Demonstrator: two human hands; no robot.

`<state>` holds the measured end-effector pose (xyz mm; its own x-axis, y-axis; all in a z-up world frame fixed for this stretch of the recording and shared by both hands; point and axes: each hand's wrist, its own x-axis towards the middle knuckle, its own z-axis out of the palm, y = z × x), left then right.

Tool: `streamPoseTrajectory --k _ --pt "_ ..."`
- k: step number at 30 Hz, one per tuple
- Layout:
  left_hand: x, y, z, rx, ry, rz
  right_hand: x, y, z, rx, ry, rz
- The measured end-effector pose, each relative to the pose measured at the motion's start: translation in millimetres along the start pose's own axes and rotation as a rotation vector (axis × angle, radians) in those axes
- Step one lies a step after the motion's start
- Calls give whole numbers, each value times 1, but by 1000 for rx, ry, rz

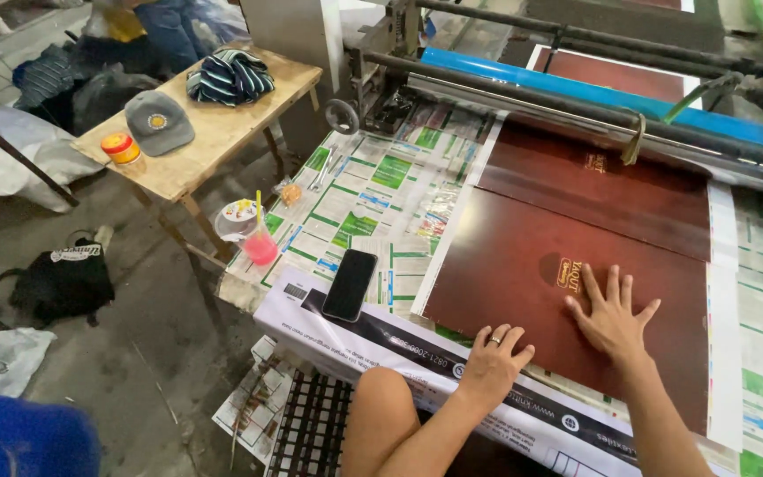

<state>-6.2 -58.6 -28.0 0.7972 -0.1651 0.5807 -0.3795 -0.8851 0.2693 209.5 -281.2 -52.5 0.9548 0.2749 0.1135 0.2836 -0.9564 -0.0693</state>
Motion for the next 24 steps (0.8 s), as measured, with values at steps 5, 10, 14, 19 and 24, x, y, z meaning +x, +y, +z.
streamPoseTrajectory --k 5,10,14,19,24 --pt "-2 -8 12 -25 -10 -1 -94 -13 6 -51 67 -111" --pt "-6 -11 21 -21 -4 23 -154 -16 -38 47 67 -177" --pt "-6 -12 18 -26 27 48 -183 50 -70 269 317 52" --pt "-8 -9 20 -32 10 55 -235 210 -36 -58 459 708" --pt "-8 -12 21 -17 -2 44 -265 267 -15 31 312 751"
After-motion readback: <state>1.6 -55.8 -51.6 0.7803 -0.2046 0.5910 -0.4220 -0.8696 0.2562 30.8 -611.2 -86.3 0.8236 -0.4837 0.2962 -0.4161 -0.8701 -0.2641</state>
